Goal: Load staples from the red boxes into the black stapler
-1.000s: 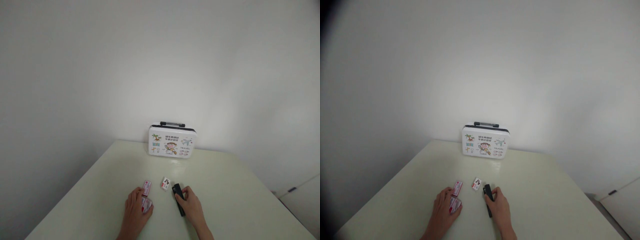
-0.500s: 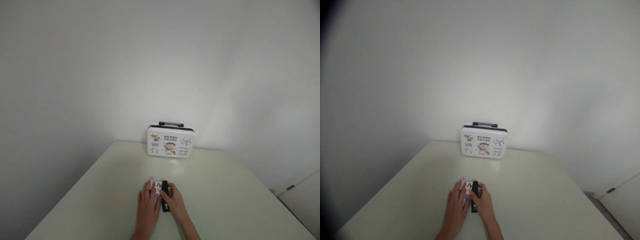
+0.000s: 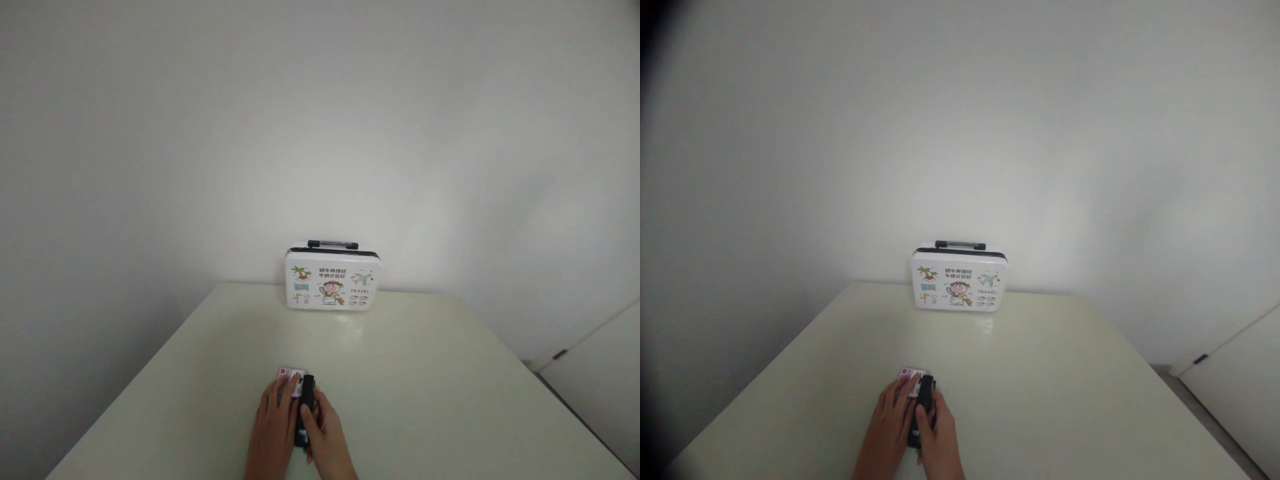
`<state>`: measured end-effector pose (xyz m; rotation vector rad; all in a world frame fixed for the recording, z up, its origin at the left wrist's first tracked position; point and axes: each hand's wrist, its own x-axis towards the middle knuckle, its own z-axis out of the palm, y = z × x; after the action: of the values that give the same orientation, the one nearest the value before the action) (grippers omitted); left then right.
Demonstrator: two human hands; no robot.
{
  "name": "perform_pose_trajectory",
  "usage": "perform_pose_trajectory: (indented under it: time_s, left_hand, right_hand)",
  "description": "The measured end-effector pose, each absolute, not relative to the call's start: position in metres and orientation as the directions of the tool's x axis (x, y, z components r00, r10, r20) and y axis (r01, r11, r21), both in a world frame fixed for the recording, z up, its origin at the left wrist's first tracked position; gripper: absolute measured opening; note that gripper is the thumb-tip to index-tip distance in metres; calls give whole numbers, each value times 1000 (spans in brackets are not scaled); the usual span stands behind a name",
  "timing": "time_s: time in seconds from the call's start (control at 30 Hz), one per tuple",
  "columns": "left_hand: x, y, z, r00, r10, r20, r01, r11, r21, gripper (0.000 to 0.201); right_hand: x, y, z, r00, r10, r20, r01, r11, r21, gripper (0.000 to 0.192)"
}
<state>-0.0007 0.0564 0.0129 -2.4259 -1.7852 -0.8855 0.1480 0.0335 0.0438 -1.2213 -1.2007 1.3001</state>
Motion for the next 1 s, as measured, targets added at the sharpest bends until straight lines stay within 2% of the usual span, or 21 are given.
perform_pose_trajectory:
  time_s: [0.27,0.37,0.47,0.53,0.63,0.67,0.73,0.77,0.83,0.93,1.0]
  left_hand:
    - [-109,81,11,64,896,440,947,-193,256,48]
    - [-133,85,18,54,897,439,946,-187,265,48]
    - [-138,86,33,-4,881,474,917,-185,352,42]
    - [-128,81,44,-115,839,531,892,-148,427,40]
    - [-87,65,55,-270,762,589,824,-133,550,36]
    - [-69,59,55,-261,760,596,804,-170,569,34]
    - [-30,46,50,-60,841,538,783,-294,548,29]
    - [-12,41,44,66,865,497,776,-358,519,30]
    - [16,34,30,221,851,477,805,-435,403,36]
    - [34,31,10,336,820,464,861,-467,201,55]
    - [34,32,3,370,817,442,874,-467,134,61]
  right_hand:
    - [51,71,65,-110,993,39,54,45,-998,55]
    - [32,82,67,-125,991,40,53,47,-997,54]
    - [37,82,62,-121,992,25,48,31,-998,61]
    - [55,74,56,-96,995,4,43,9,-999,65]
    - [100,52,46,53,999,2,54,0,-999,68]
    - [118,44,42,123,992,30,73,21,-997,67]
    - [155,28,35,234,967,104,125,76,-989,64]
    - [173,22,31,268,953,139,150,102,-983,62]
    - [204,12,22,301,931,208,205,150,-967,55]
    - [233,5,6,234,908,347,378,244,-893,45]
    - [236,5,-2,101,898,428,561,304,-770,45]
